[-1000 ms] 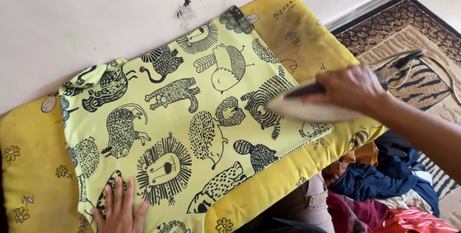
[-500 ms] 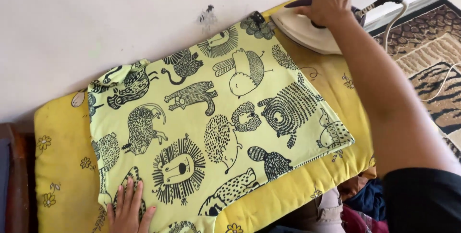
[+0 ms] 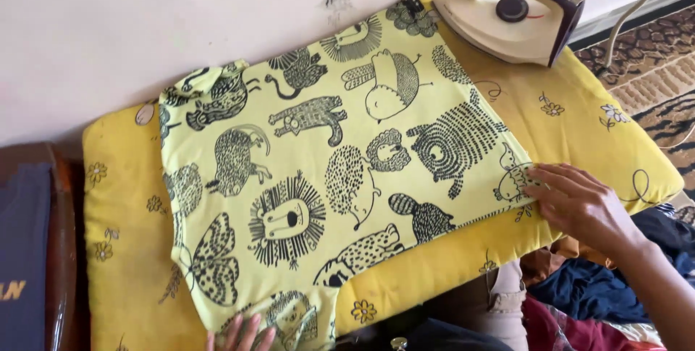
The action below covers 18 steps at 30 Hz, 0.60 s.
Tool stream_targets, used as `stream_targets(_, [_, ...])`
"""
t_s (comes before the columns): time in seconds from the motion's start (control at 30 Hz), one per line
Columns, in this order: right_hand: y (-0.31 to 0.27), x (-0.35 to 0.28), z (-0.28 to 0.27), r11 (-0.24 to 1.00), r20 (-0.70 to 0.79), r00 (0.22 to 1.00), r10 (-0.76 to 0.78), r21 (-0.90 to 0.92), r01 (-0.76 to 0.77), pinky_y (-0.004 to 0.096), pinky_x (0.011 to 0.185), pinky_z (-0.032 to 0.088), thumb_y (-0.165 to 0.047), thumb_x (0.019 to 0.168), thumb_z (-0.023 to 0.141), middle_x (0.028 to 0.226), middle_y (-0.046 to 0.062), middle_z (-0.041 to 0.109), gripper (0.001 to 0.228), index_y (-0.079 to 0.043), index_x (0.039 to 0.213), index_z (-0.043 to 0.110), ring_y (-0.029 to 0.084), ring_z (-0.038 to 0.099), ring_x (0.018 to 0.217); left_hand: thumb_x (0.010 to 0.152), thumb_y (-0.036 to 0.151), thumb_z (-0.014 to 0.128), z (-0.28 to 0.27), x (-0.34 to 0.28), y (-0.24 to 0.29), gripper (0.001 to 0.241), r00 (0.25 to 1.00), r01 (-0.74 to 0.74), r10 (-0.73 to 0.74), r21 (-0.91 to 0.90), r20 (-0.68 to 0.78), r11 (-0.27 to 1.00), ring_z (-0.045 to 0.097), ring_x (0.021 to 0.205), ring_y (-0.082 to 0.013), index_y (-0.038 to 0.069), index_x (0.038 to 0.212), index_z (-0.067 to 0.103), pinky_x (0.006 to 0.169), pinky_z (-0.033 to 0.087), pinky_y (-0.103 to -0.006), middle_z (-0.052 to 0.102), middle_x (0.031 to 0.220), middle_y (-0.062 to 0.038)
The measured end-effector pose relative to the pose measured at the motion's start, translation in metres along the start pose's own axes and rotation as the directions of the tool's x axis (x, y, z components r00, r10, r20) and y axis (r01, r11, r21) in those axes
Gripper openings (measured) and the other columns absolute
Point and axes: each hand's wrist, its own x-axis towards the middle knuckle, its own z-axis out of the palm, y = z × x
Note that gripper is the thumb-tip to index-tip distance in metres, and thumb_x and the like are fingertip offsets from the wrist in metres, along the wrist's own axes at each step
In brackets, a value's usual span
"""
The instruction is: The person irons a light green t-shirt with an animal print on a yellow ironing board. They smooth the fabric, iron the front and back, fold the sleeves, and then fold the shirt into a neat rectangle before placing it on a nearby chair.
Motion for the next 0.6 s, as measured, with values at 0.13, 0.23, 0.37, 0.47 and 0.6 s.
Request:
stream_targets(0.13, [0.014,-0.017,0.017,0.993,-0.223,0.971,-0.085,-0.102,0.063,0.033,0.075,0.066,-0.008,0.086,0.08,0.111,0.004,0.078,0.023,-0.012,0.109,0.077,0.021,0.077,0.104,0.078,0.099,0.046,-0.014,-0.036,-0.011,0.095,0.629,0.364,0.018,-0.315,0.778,0.877,0.012,0.153,-0.0313,0.025,0.138,0.052,0.12,0.001,-0.0645,0.031,0.163,0.006])
stream_targets(0.23, [0.006,-0.027,-0.006,0.994,-0.229,0.973,-0.038,-0.11,0.013,0.032,0.069,0.064,-0.004,0.086,0.082,0.108,0.004,0.079,0.022,-0.012,0.107,0.079,0.023,0.078,0.104,0.073,0.091,0.057,-0.065,0.052,-0.024,0.084,-0.081,0.531,0.101,-0.043,0.992,0.847,-0.011,0.161,-0.0215,0.031,0.131,0.049,0.131,-0.015,-0.0549,-0.002,0.17,0.012])
stream_targets(0.37, [0.026,-0.032,0.009,0.984,-0.167,0.985,-0.046,-0.18,0.015,0.027,0.066,0.064,-0.004,0.083,0.085,0.11,0.004,0.08,0.026,-0.016,0.106,0.079,0.021,0.079,0.102,0.084,0.077,0.059,-0.059,0.026,-0.009,0.055,0.012,0.616,0.055,-0.05,0.998,0.786,-0.003,0.161,-0.0155,0.031,0.114,0.054,0.131,-0.015,-0.0523,0.011,0.169,0.017])
stream_targets(0.47, [0.02,-0.026,0.011,0.985,-0.082,0.996,0.043,-0.163,-0.056,0.03,0.082,0.063,-0.019,0.081,0.081,0.12,-0.003,0.077,0.035,-0.022,0.115,0.076,0.013,0.074,0.113,0.082,0.081,0.062,-0.049,-0.011,0.008,0.064,0.445,0.614,-0.082,-0.238,0.892,0.752,0.023,0.153,-0.022,0.022,0.106,0.069,0.125,0.002,-0.0572,0.044,0.156,0.012])
stream_targets(0.6, [0.042,0.052,-0.016,0.868,0.552,0.684,0.477,-0.416,-0.27,0.028,0.084,0.068,-0.05,0.087,0.06,0.13,-0.024,0.066,0.038,-0.046,0.125,0.06,0.002,0.073,0.111,0.078,0.053,0.065,-0.021,-0.033,0.016,0.024,0.842,0.426,-0.259,-0.288,0.474,0.858,0.044,0.141,-0.0131,0.035,0.09,0.075,0.086,0.04,-0.0463,0.062,0.137,0.022])
